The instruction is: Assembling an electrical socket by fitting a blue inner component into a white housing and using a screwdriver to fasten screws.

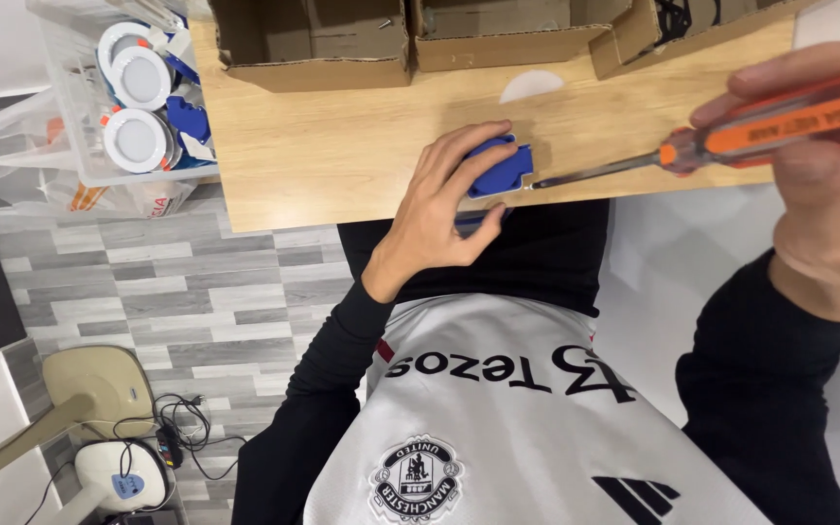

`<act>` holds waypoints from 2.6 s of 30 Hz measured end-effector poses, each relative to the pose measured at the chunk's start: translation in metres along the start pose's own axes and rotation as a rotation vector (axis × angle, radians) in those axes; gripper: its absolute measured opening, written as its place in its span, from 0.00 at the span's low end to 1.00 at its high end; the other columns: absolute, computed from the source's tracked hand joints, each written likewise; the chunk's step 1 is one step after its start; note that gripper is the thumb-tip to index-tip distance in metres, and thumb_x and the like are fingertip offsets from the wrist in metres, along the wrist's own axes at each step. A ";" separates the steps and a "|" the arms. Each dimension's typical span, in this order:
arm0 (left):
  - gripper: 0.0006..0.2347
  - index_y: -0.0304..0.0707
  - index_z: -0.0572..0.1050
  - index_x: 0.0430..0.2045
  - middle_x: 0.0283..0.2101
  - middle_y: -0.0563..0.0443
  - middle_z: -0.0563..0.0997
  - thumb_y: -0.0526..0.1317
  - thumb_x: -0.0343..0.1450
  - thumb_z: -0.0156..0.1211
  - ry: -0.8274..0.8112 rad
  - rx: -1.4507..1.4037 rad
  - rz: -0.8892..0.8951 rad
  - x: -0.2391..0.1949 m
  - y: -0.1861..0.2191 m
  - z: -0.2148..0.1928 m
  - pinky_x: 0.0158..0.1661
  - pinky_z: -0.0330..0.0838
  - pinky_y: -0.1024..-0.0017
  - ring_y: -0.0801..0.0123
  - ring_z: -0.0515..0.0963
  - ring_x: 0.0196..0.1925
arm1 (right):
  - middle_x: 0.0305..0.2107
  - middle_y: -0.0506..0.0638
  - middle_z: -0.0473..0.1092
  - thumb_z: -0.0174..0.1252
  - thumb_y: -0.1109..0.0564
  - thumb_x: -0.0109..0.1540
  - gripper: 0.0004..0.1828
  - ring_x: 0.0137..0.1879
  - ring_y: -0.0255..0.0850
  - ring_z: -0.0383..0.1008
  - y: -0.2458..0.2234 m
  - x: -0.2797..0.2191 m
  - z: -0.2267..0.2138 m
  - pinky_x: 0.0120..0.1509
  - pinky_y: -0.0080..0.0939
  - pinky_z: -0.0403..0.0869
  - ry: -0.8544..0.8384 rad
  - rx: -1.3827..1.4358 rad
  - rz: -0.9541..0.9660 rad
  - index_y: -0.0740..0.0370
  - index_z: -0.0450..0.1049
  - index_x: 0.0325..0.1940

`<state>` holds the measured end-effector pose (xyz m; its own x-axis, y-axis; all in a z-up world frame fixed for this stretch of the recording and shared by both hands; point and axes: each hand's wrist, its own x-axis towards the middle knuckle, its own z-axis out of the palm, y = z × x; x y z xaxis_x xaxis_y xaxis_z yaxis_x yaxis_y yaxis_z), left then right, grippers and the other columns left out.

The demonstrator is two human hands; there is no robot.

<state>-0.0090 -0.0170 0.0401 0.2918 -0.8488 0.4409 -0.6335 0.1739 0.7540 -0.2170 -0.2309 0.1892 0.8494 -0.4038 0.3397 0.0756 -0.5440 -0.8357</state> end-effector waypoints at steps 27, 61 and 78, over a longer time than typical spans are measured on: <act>0.23 0.44 0.68 0.68 0.75 0.41 0.71 0.39 0.78 0.70 -0.072 -0.128 -0.040 -0.001 0.000 -0.008 0.76 0.73 0.47 0.43 0.76 0.76 | 0.56 0.85 0.69 0.50 0.69 0.76 0.19 0.51 0.69 0.82 -0.028 0.037 0.016 0.63 0.62 0.89 -0.159 0.067 0.006 0.98 0.65 0.62; 0.19 0.46 0.67 0.66 0.70 0.42 0.72 0.51 0.81 0.53 -0.128 -0.142 -0.108 0.005 0.005 -0.013 0.67 0.71 0.52 0.49 0.77 0.73 | 0.79 0.79 0.58 0.50 0.74 0.67 0.37 0.82 0.68 0.71 -0.028 0.063 -0.010 0.92 0.62 0.71 -0.551 0.134 0.026 0.70 0.44 0.79; 0.19 0.48 0.67 0.66 0.70 0.43 0.73 0.49 0.81 0.55 -0.145 -0.143 -0.120 0.006 0.006 -0.015 0.66 0.70 0.53 0.50 0.78 0.72 | 0.27 0.62 0.67 0.98 0.60 0.69 0.40 0.30 0.45 0.63 -0.001 0.042 0.003 0.37 0.44 0.56 -0.173 -0.278 -0.071 0.80 0.67 0.34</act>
<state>-0.0003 -0.0141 0.0543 0.2465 -0.9288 0.2767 -0.4896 0.1271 0.8626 -0.1796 -0.2448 0.2035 0.9251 -0.2399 0.2942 0.0125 -0.7554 -0.6552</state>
